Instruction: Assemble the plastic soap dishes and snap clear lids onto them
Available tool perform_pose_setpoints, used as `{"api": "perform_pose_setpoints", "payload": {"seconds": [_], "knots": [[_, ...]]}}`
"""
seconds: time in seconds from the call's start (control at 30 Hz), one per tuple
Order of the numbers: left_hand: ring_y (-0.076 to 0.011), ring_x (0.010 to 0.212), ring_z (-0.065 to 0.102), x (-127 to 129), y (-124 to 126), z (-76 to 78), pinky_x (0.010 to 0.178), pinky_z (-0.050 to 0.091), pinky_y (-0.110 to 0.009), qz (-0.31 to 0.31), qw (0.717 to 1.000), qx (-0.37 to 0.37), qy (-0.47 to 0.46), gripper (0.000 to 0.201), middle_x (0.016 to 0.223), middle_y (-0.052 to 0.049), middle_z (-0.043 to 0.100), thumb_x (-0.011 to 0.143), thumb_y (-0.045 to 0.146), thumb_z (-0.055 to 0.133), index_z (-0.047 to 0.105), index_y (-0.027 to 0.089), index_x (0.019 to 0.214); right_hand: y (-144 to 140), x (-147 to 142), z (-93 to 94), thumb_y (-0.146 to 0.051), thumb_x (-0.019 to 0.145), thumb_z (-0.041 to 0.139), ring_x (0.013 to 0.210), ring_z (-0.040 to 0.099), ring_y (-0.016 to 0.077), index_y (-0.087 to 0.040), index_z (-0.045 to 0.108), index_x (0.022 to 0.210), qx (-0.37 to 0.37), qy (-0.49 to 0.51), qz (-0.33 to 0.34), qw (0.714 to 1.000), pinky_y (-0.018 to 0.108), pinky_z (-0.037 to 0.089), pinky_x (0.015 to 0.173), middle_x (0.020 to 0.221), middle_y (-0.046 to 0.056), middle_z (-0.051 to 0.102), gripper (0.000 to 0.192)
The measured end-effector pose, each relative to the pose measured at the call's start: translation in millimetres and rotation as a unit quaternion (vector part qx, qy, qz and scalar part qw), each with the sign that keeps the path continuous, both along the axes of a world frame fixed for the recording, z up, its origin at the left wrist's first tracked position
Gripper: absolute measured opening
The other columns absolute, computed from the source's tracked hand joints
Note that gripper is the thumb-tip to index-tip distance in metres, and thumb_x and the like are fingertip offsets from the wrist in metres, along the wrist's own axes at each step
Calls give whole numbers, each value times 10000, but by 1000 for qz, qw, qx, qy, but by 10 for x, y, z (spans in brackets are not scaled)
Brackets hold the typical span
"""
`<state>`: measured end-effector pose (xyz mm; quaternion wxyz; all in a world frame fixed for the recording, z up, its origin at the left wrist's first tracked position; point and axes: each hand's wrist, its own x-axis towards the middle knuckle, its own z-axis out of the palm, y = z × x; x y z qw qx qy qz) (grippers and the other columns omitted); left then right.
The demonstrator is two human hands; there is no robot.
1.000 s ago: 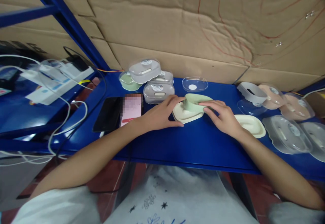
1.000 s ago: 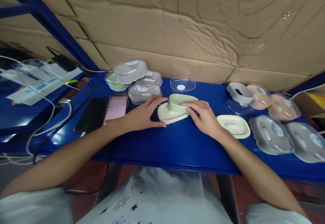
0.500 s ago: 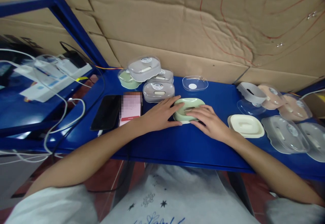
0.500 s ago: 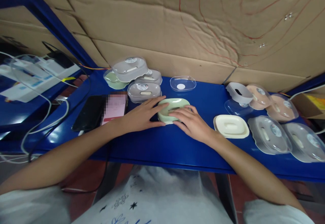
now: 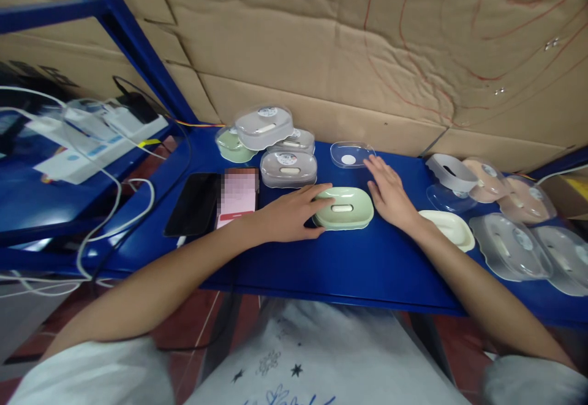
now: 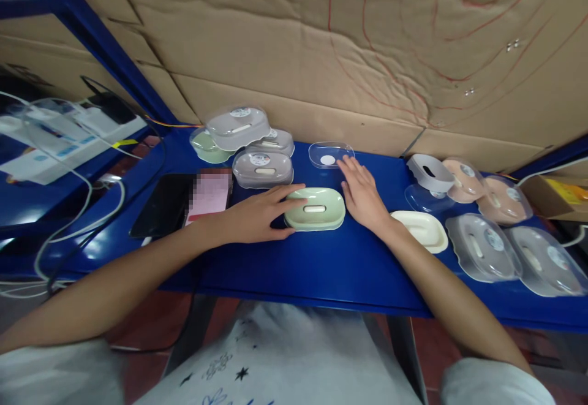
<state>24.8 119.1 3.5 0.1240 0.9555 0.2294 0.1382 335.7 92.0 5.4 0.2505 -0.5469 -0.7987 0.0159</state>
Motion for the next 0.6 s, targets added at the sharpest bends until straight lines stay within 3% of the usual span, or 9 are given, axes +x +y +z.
{"api": "perform_pose_setpoints", "payload": {"seconds": [0.07,0.13,0.23,0.33,0.4,0.5,0.6], "knots": [[-349,1591,431,-19,3,26,1250,476,-517,-2,1000,-11,5,647,1754,-151,365,970,371,739,540,231,1568,139,96,-89,-261,1087,322,1674,241,326,-265,261,1738,-25,-40,-24,999,712,209,1314,1769,122,352,654],[-352,1594,426,-32,11,47,1258,466,-527,-5,1000,-19,5,652,1756,-148,362,968,358,735,533,233,1576,220,161,-157,-248,1071,344,1664,262,350,-264,242,1738,-46,-67,-26,996,752,189,1291,1749,138,390,675],[-364,1595,421,-39,23,64,1270,449,-541,-8,1000,-29,2,656,1754,-158,362,968,354,739,536,224,1578,235,200,-162,-318,1081,421,1534,463,381,-260,470,1618,-30,-84,-31,995,759,214,1264,1566,163,600,543],[-363,1600,414,-41,32,68,1270,452,-533,-12,999,-32,5,664,1754,-163,358,969,350,745,531,222,1584,165,206,-58,-382,1080,491,1360,598,366,-242,716,1262,-1,-85,-19,996,728,255,1248,1345,158,692,322],[-359,1599,415,-44,36,71,1266,456,-528,-17,999,-31,4,668,1756,-163,354,967,348,752,528,229,1584,95,223,42,-405,1085,490,1305,635,342,-234,723,1129,-7,-44,1,999,659,382,1197,1293,150,693,293],[-347,1597,423,-51,33,90,1268,454,-513,-25,999,-33,2,657,1760,-149,353,979,360,750,526,248,1586,-2,297,181,-515,1083,507,1094,716,283,-258,692,1111,-49,69,7,996,491,581,976,1153,99,737,317],[-352,1577,453,-51,28,112,1247,479,-507,-31,999,-45,1,659,1746,-140,379,985,497,757,554,260,1565,-15,437,231,-632,1078,468,837,725,248,-284,685,1174,-71,181,-49,980,416,617,753,952,55,750,421]]}}
